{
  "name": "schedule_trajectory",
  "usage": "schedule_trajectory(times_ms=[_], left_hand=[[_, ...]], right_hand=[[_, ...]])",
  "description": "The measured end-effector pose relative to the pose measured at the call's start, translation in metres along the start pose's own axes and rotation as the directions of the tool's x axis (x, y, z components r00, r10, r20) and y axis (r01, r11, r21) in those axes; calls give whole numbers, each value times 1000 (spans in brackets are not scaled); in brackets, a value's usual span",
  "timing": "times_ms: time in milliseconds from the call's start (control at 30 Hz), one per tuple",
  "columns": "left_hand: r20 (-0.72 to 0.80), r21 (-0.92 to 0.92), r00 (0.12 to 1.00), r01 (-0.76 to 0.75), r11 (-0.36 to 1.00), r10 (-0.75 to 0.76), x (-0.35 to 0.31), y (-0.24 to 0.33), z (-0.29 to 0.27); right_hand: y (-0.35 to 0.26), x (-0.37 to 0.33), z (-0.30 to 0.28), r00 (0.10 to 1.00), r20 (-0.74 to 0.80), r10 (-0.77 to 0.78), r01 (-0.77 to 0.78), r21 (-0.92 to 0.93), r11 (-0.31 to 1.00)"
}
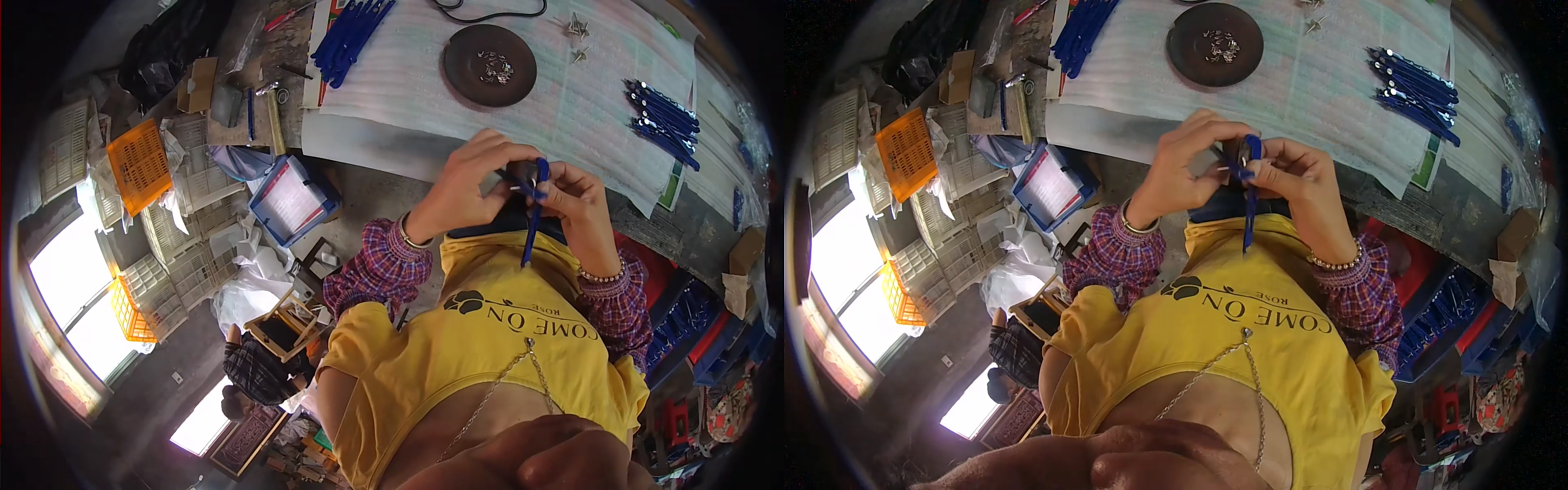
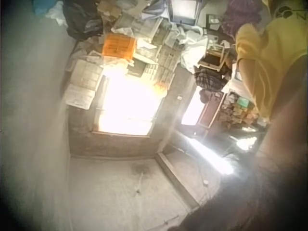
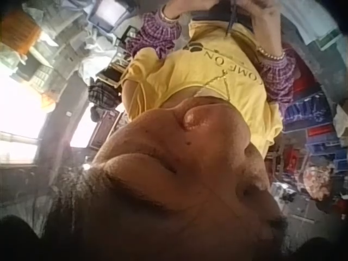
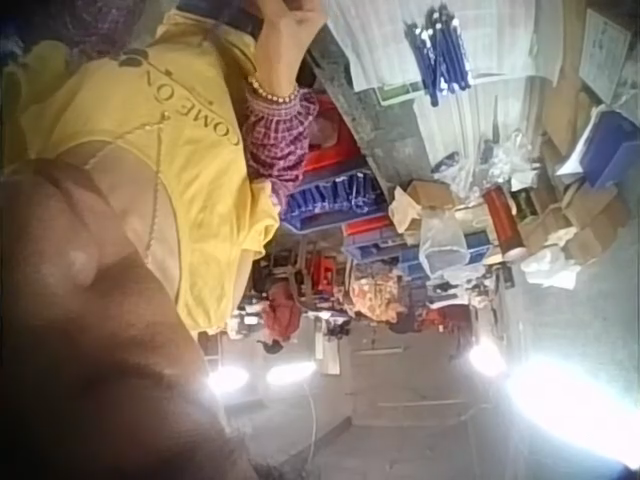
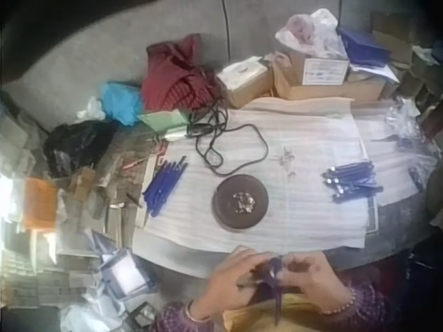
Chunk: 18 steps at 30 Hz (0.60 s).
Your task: Assembling small metal studs into blue plastic straps using a small hammer on a workbench.
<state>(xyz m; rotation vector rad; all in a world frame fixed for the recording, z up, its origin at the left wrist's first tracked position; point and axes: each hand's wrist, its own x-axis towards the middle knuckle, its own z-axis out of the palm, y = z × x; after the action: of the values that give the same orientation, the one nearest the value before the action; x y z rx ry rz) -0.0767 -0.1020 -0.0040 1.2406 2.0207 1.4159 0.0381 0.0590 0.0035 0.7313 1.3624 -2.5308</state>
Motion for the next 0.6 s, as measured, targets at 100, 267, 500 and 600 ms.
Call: schedule_trajectory(times_ms=[100,267,500,600], left_hand=[[-76,259,974,-186,948,212,5,-9,-14],[-332,322,921,-91,942,202,21,6,-16],[-149,-150,965,193,970,-215,9,1,-11],[-55,-267,963,240,933,-264,3,2,-6]], right_hand=[[-2,-4,3,994,84,65,-71,64,995],[10,1,6,996,26,-88,90,-73,993],[16,9,0,977,3,-212,203,-297,933],[16,11,3,952,-26,-305,282,-315,906]])
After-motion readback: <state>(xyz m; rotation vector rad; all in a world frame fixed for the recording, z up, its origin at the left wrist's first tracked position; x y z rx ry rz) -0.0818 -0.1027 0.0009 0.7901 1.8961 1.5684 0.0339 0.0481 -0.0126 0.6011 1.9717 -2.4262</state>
